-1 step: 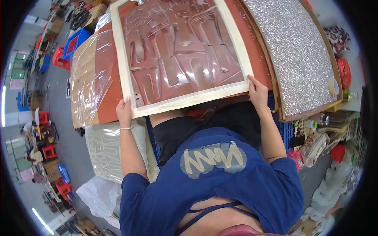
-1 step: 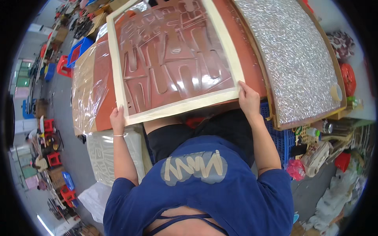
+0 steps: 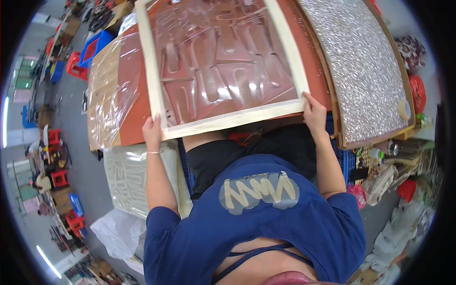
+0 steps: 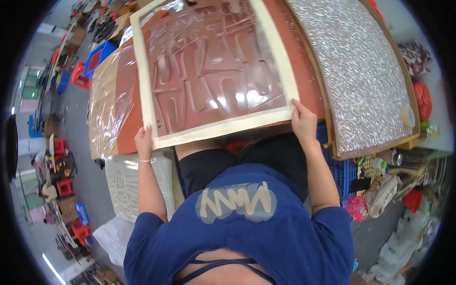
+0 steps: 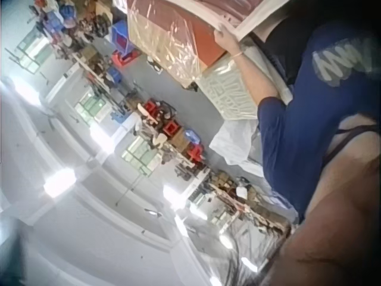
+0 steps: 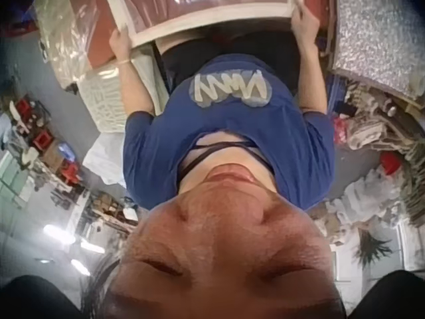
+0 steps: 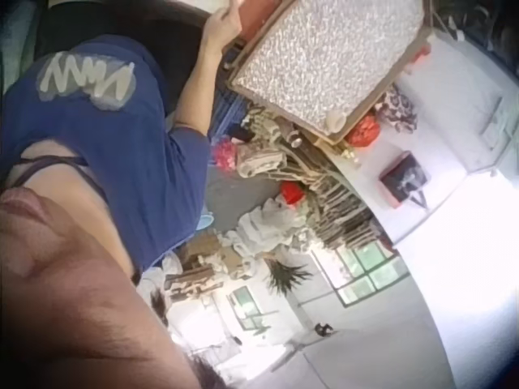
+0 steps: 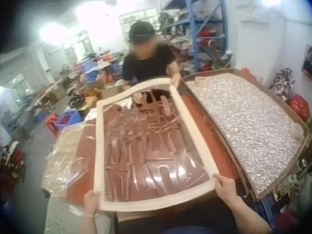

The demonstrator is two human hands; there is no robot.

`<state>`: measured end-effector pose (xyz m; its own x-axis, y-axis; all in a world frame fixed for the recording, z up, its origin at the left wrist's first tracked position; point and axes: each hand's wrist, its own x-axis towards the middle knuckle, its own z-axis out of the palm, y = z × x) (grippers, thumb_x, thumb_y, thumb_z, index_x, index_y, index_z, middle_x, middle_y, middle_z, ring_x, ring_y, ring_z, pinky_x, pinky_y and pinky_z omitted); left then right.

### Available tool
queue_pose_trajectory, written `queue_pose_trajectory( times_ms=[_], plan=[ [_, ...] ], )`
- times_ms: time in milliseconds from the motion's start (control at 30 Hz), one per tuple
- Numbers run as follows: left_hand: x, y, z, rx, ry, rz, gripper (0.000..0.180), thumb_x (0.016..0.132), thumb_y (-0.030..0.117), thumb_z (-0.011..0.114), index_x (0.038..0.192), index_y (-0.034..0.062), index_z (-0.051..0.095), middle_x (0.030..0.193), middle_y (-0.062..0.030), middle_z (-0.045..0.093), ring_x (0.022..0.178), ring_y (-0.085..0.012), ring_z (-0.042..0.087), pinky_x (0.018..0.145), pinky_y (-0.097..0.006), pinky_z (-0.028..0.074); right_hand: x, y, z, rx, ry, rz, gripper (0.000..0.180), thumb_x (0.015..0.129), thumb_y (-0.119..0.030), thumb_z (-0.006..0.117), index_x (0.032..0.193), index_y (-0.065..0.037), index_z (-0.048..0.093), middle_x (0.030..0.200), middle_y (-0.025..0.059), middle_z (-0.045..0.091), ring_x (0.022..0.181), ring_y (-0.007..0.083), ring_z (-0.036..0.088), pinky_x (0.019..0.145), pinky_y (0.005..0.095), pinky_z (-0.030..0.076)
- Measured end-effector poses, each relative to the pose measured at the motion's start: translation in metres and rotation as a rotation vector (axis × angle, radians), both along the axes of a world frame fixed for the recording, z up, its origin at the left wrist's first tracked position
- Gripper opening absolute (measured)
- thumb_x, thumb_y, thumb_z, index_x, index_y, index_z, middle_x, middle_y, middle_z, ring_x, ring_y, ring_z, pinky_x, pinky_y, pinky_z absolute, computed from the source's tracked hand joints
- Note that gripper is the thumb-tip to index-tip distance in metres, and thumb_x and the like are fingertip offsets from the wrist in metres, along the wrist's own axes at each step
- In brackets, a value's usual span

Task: Placing a clear plastic stencil over a glittery material sheet, fitting a frame, and securing it with tape.

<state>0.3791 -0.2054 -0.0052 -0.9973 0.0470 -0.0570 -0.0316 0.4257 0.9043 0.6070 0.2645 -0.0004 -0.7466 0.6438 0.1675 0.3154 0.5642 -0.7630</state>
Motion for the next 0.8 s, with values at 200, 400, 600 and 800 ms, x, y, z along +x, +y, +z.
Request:
queue_pose_trajectory(
  times_ms=[200,400,600,800],
  plan=[
    [-0.002,0.007,0.001,-0.040,0.009,0.000,0.026,0.082,0.022,0.069,0.086,-0.0036,0.063,0.075,-0.0039,0.064,0.066,-0.0063,0.054,0.059,-0.024,0.044,0.001,-0.009,0.017,-0.114,-0.043,-0.018,0.025,0.088,-0.006,0.050,0.108,-0.001,0.064,0.062,0.0168,0.060,0.048,0.0173,0.057,0.049,0.0305,0.045],
    [0.001,0.012,0.004,0.105,-0.034,-0.017,0.023,0.082,0.018,0.070,0.083,-0.0034,0.062,0.075,-0.0030,0.063,0.066,-0.0060,0.055,0.058,-0.023,0.045,0.001,-0.007,0.015,-0.107,-0.035,-0.017,0.025,0.091,-0.006,0.049,0.111,0.000,0.063,0.057,0.0092,0.056,0.044,0.0100,0.050,0.043,0.0268,0.041],
    [0.001,0.012,0.003,0.235,-0.086,0.002,0.021,0.084,0.018,0.068,0.086,-0.0026,0.061,0.078,-0.0028,0.063,0.068,-0.0056,0.054,0.059,-0.022,0.044,0.000,-0.007,0.015,-0.108,-0.059,-0.012,0.025,0.090,-0.006,0.050,0.110,0.000,0.063,0.059,0.0123,0.056,0.045,0.0111,0.051,0.046,0.0280,0.042],
    [-0.003,0.008,-0.005,0.121,-0.042,-0.024,0.021,0.086,0.019,0.065,0.088,-0.0019,0.061,0.079,-0.0020,0.062,0.070,-0.0057,0.053,0.062,-0.023,0.044,0.002,-0.001,0.006,0.019,-0.048,-0.011,0.025,0.088,-0.005,0.051,0.109,-0.001,0.064,0.075,0.0202,0.064,0.059,0.0210,0.061,0.059,0.0319,0.048]
  ],
)
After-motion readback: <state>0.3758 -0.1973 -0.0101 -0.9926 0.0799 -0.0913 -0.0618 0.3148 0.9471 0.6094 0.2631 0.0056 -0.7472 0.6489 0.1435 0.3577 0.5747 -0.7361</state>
